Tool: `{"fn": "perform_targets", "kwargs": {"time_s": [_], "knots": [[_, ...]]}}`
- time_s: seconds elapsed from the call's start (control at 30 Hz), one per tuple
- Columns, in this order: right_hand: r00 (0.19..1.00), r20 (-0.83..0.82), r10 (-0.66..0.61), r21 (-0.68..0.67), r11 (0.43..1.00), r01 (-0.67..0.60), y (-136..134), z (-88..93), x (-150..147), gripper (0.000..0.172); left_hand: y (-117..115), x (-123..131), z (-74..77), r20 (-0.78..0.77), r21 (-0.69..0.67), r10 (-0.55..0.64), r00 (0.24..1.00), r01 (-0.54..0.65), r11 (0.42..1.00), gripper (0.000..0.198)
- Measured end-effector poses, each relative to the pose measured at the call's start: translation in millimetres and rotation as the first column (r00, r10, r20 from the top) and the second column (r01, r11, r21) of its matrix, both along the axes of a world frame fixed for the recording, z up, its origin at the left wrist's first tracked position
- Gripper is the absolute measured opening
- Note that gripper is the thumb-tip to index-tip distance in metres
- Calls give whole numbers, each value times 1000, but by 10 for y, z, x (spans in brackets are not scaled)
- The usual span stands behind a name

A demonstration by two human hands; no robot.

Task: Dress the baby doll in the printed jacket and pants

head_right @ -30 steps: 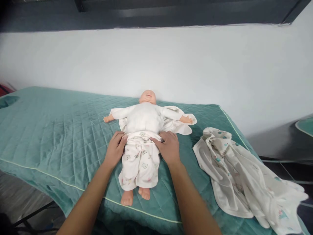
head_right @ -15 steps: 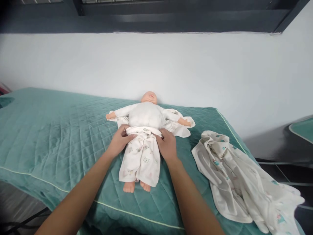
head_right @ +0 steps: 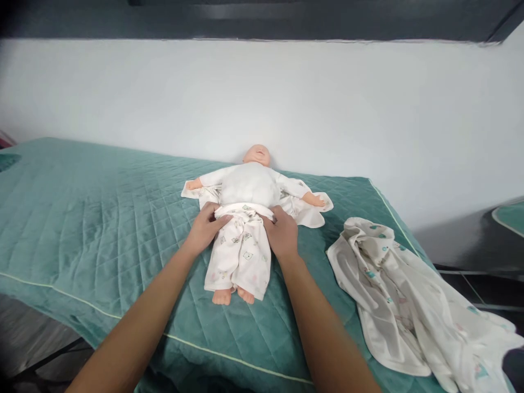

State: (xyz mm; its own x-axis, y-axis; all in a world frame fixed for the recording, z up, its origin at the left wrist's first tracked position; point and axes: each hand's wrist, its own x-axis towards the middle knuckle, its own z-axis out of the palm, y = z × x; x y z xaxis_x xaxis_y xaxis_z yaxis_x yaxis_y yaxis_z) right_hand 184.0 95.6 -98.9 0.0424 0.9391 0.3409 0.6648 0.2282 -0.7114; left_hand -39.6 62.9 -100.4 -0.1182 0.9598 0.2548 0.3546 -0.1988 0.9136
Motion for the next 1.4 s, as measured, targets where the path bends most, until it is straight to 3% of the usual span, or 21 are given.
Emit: {"fn": "perform_targets", "kwargs": {"time_s": [0.2,0.37,0.6,0.8,1.03,1.17,1.4], "knots": [[997,-73,12,72,997,-6,27,9,8,16,-329,42,-54,-201,70,23,979,-10,998,32],[991,-42,127,99,988,-122,-140,43,39,8,-374,40,-89,-268,82,55,962,-34,996,31],[975,-70,209,23,978,-208,-675,52,62,33,-359,25,-102,-275,98,40,960,-13,995,26],[970,-154,189,-68,977,-201,-664,69,32,26,-382,31,-106,-275,103,52,960,-25,994,25],[982,-102,157,-29,987,-161,-601,40,16,18,-915,50,-153,-357,120,48,933,-5,993,24],[984,-125,128,-38,990,-134,-621,56,14,15,-1027,40,-188,-380,110,34,924,8,994,20],[937,-233,262,-144,943,-299,-1094,98,23,21,-956,24,-219,-295,98,61,954,-33,995,22]]}}
